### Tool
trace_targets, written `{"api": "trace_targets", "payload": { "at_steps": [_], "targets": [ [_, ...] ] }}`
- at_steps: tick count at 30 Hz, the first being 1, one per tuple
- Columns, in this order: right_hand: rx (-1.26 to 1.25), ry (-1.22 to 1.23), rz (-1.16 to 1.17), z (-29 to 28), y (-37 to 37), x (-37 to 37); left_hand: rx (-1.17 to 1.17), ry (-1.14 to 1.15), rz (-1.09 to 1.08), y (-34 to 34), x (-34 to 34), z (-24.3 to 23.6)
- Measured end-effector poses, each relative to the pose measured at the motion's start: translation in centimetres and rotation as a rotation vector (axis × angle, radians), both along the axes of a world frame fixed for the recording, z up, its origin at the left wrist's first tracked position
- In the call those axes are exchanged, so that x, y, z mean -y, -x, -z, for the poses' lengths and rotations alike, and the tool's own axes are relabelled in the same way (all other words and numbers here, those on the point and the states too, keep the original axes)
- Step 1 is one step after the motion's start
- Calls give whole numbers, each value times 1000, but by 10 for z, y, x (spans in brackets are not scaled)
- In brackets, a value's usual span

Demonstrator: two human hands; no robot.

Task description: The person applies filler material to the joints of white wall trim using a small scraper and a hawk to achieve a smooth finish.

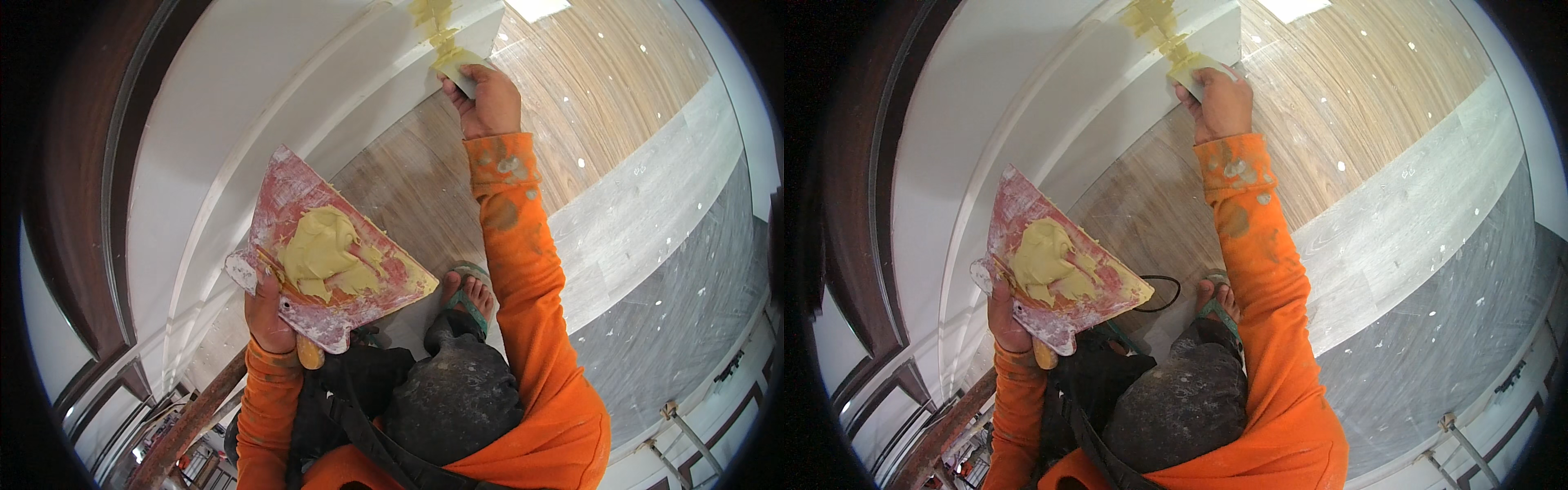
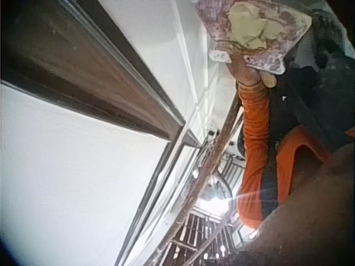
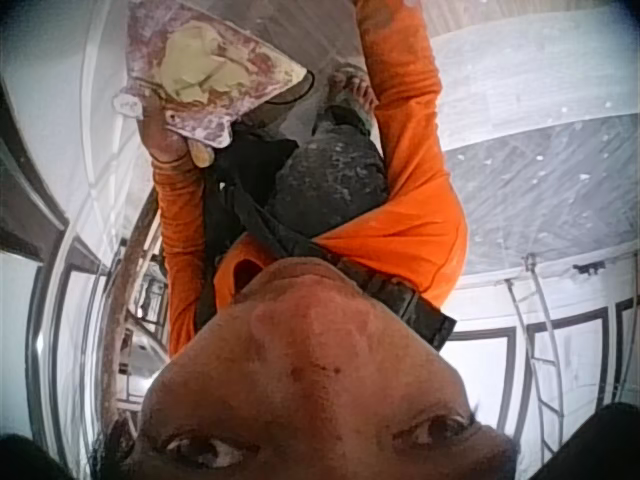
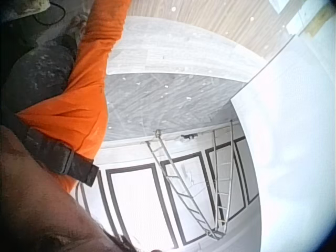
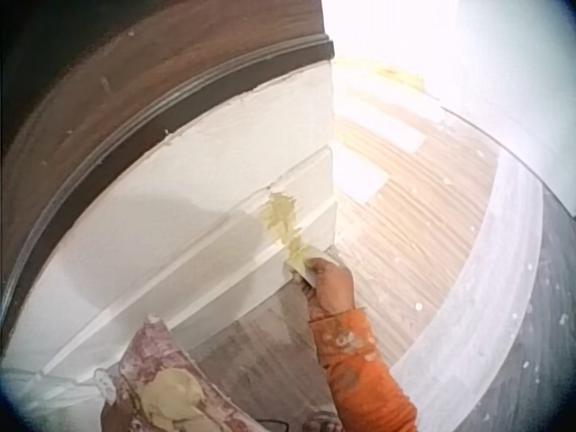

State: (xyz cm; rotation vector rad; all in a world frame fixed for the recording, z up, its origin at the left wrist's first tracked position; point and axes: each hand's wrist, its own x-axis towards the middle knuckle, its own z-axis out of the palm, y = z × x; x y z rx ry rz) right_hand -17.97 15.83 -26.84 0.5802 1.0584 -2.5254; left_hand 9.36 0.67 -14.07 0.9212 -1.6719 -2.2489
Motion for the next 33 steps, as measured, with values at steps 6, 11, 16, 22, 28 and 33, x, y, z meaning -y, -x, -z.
{"api": "trace_targets", "payload": {
  "at_steps": [6, 11, 16, 22, 28, 33],
  "targets": [
    [-53, 18, 7, -12, -2, -1, -7, 14, 18, -3, 3, 3],
    [-79, 19, 17, -18, -5, -1, -22, 48, 43, -4, 4, 3],
    [-216, 78, -20, -37, -12, -18, 22, 171, 54, 3, 0, -2],
    [-484, -79, -71, -91, -44, -68, 23, -39, 38, 23, 0, -7],
    [-815, -423, -443, -98, -119, -85, -55, -237, 106, 40, -6, -9],
    [-936, -362, -277, -101, -141, -76, -80, -337, 82, 53, -13, -8]
  ]
}}
